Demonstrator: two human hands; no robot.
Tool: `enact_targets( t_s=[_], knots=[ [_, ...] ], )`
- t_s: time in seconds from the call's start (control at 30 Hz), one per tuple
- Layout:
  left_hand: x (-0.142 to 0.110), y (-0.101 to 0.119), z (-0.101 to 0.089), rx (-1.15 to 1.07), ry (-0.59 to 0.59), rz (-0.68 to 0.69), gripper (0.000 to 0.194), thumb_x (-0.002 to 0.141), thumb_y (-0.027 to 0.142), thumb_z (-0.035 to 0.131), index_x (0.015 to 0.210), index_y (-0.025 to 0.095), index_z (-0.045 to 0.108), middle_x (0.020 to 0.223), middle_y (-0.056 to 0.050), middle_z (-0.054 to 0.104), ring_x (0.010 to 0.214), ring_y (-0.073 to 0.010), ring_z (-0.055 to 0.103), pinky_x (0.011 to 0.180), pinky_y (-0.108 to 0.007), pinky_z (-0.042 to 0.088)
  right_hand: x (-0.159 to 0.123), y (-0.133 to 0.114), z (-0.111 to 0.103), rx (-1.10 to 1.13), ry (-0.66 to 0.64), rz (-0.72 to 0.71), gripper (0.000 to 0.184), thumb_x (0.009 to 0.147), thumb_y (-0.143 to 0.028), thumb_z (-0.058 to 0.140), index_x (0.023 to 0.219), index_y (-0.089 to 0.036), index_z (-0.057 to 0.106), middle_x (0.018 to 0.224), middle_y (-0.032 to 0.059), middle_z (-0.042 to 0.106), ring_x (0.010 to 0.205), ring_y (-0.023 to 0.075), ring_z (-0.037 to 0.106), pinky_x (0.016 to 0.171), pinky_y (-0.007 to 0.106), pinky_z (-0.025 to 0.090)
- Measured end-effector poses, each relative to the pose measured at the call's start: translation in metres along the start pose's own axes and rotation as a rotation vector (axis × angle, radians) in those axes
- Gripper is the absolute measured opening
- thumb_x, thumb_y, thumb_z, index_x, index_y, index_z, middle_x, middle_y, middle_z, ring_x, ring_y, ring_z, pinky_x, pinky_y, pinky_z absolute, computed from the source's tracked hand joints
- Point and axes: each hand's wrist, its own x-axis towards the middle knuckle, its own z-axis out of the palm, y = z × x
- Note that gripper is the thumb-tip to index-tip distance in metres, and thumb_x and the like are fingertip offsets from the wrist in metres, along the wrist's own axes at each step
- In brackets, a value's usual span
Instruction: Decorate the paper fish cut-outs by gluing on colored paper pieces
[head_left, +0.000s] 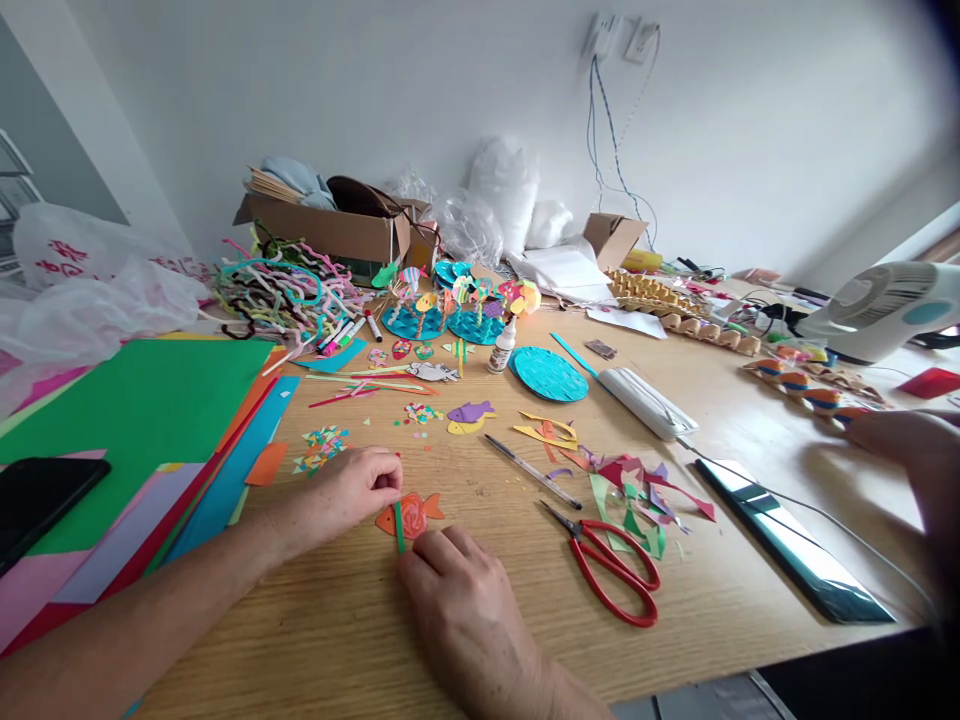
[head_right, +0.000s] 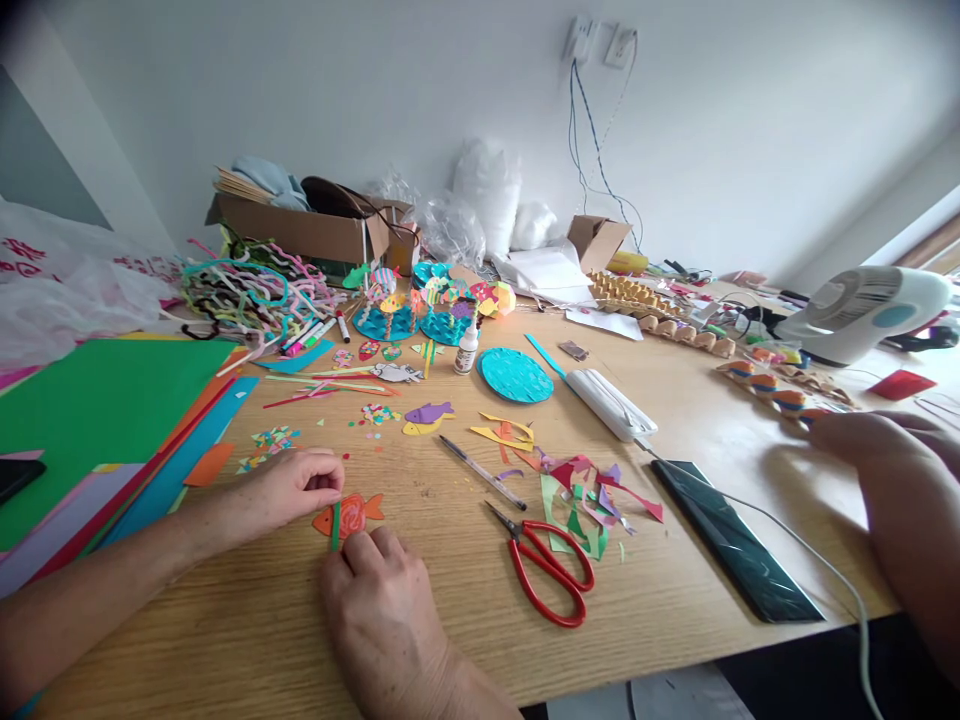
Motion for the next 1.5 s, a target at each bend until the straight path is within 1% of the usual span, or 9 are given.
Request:
enact_targets(
  t_s=[0.37, 0.47, 0.6, 0.97, 1.27, 1.5],
  knots=[
    [-0.0014, 0.0066, -0.0046, 0.021, -0.015, -0.014, 0.011, 0.072, 0.019, 0.049, 0.062, 0.018, 0.055, 0.064, 0.002, 0.055, 0.062, -0.0132, 0.049, 0.053, -0.022, 0.03, -0.0001, -0.0018, 0.0011, -0.001, 0.021, 0.004, 0.014, 0.076, -0.009, 0.06, 0.069, -0.019, 0.052, 0.073, -0.0005, 0.057, 0.062, 0.0146, 0.048, 0.048, 0.025, 0.037],
    [-0.0008, 0.0061, -0.0043, 0.023, -0.012, -0.012, 0.011, 0.072, 0.019, 0.05, 0.061, 0.018, 0.055, 0.064, 0.002, 0.055, 0.062, -0.0135, 0.049, 0.053, -0.023, 0.03, 0.0001, -0.0019, 0.0009, -0.006, 0.035, 0.005, 0.014, 0.076, -0.01, 0.061, 0.069, -0.019, 0.052, 0.072, -0.0005, 0.057, 0.062, 0.0145, 0.048, 0.049, 0.025, 0.038],
    [0.0, 0.0045, -0.0032, 0.019, -0.017, -0.006, 0.011, 0.071, 0.019, 0.051, 0.061, 0.018, 0.054, 0.064, 0.003, 0.055, 0.062, -0.013, 0.049, 0.053, -0.022, 0.03, 0.0004, -0.0021, 0.0013, -0.019, 0.029, 0.01, 0.014, 0.079, -0.011, 0.058, 0.07, -0.02, 0.052, 0.072, -0.0005, 0.057, 0.063, 0.0143, 0.049, 0.049, 0.025, 0.037],
    [0.0003, 0.0039, -0.0031, 0.011, -0.018, 0.001, 0.011, 0.072, 0.02, 0.052, 0.062, 0.019, 0.055, 0.065, 0.003, 0.056, 0.062, -0.0127, 0.049, 0.054, -0.022, 0.031, 0.0001, -0.0017, 0.0027, -0.02, 0.058, 0.0, 0.015, 0.075, -0.01, 0.061, 0.068, -0.019, 0.051, 0.071, -0.0013, 0.056, 0.061, 0.0143, 0.048, 0.049, 0.025, 0.035],
    [-0.0017, 0.0089, -0.0057, 0.013, -0.023, -0.007, 0.011, 0.072, 0.019, 0.051, 0.062, 0.019, 0.055, 0.065, 0.002, 0.056, 0.062, -0.0127, 0.049, 0.054, -0.022, 0.032, 0.0005, -0.0033, 0.0007, -0.022, 0.03, 0.019, 0.014, 0.078, -0.011, 0.058, 0.069, -0.02, 0.052, 0.073, -0.0001, 0.057, 0.063, 0.0149, 0.049, 0.048, 0.025, 0.037],
    [-0.0019, 0.009, -0.0056, 0.029, -0.017, -0.002, 0.011, 0.071, 0.019, 0.049, 0.061, 0.019, 0.053, 0.063, 0.002, 0.056, 0.061, -0.0132, 0.049, 0.053, -0.023, 0.031, 0.0004, -0.0014, 0.002, -0.02, 0.017, 0.01, 0.013, 0.076, -0.011, 0.06, 0.07, -0.019, 0.052, 0.073, 0.0002, 0.058, 0.063, 0.0154, 0.05, 0.048, 0.024, 0.038]
  ],
)
